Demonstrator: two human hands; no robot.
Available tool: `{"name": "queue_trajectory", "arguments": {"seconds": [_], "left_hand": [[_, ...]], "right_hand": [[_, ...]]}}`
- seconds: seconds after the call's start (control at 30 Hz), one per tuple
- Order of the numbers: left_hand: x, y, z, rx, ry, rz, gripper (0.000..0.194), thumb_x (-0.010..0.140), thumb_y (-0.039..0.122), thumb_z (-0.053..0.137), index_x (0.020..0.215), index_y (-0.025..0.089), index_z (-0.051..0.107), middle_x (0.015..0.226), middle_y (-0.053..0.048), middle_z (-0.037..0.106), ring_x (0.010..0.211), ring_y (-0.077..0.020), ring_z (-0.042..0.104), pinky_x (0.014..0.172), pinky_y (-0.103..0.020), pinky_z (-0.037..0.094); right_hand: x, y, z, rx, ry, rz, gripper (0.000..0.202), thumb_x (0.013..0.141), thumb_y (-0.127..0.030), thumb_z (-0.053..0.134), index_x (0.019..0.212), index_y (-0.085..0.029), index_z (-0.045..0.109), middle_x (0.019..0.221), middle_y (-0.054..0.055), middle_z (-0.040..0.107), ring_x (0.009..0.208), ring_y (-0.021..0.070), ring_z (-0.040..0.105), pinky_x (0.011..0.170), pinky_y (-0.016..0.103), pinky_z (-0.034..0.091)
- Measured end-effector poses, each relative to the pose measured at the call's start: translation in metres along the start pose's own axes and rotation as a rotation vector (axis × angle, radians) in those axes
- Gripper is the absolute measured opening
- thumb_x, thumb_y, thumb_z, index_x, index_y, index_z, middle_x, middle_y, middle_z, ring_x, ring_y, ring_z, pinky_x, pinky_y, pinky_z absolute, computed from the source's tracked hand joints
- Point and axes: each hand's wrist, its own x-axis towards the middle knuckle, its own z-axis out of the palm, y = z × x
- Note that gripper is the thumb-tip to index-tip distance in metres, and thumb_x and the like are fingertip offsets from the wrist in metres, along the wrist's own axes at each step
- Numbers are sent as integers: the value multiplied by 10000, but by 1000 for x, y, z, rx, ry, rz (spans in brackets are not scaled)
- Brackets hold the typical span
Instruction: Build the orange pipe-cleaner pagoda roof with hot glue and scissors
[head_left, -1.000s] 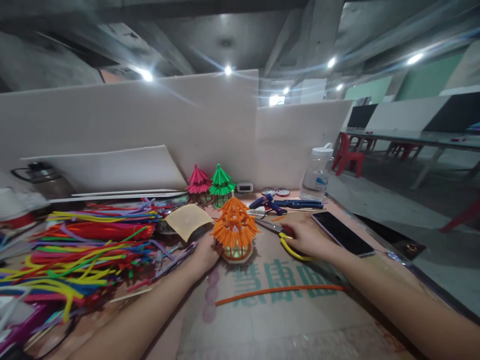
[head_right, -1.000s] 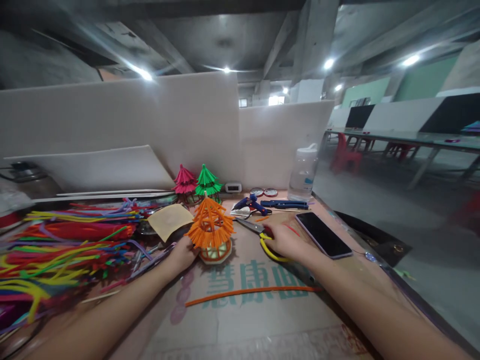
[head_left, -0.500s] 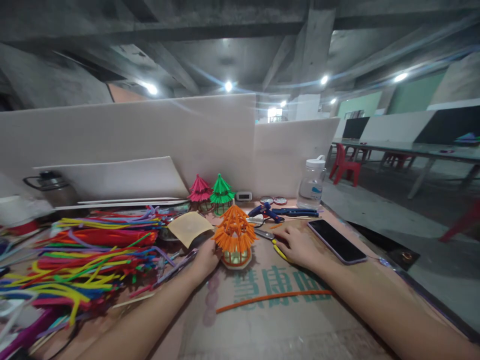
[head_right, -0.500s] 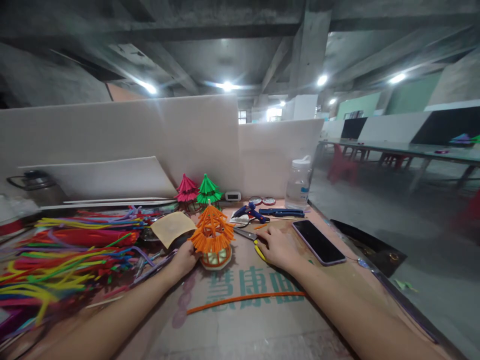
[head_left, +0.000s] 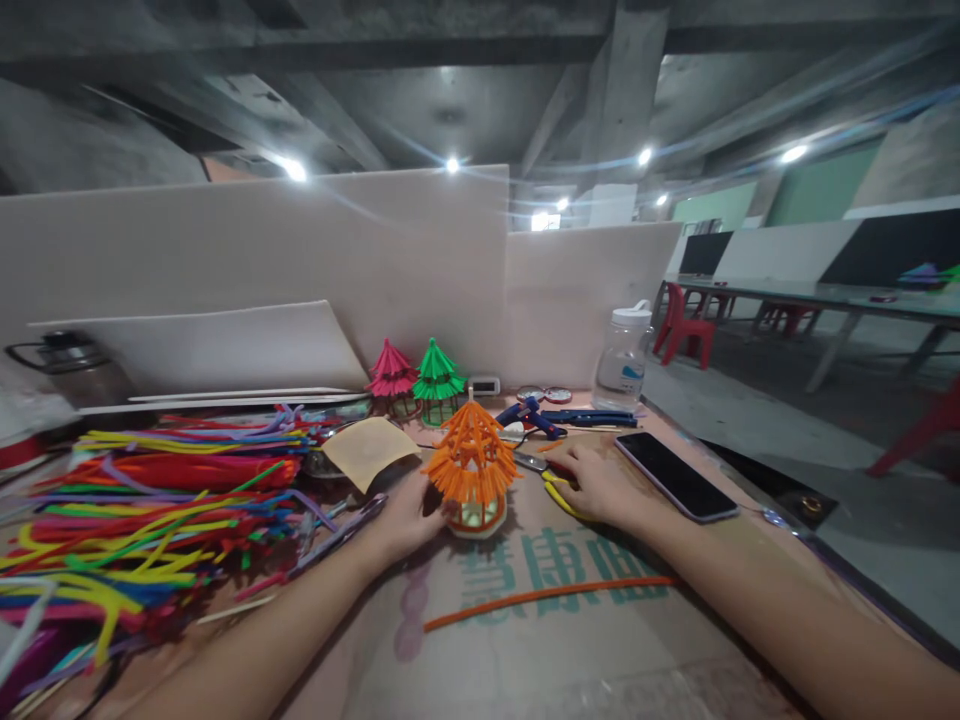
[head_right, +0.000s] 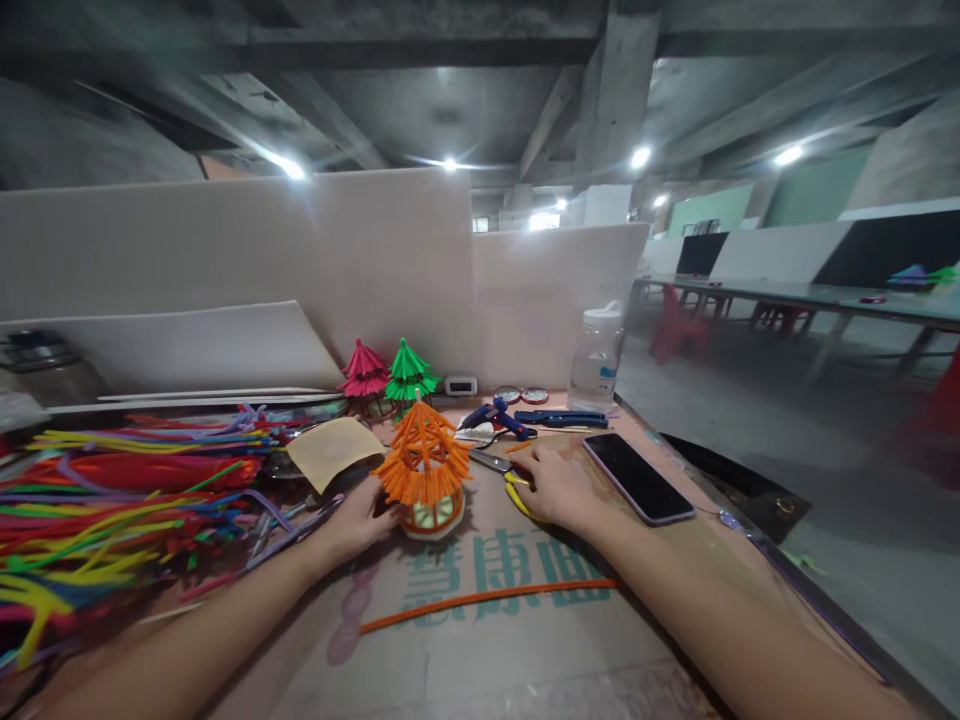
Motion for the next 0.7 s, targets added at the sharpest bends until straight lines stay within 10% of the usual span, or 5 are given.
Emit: {"name": "queue_trajectory", "arguments": {"seconds": [0.7], "left_hand": [[0, 4, -2, 134, -6, -42, 326, 742, 150, 513, 1026, 150, 674, 1057, -98, 719, 1034, -299, 645, 982, -419, 498]], "right_hand": [[1, 21, -14, 89, -15, 6, 480, 800, -240, 615, 1276, -196, 579, 1071, 105, 719, 895, 245, 662, 738, 288, 451]]}}
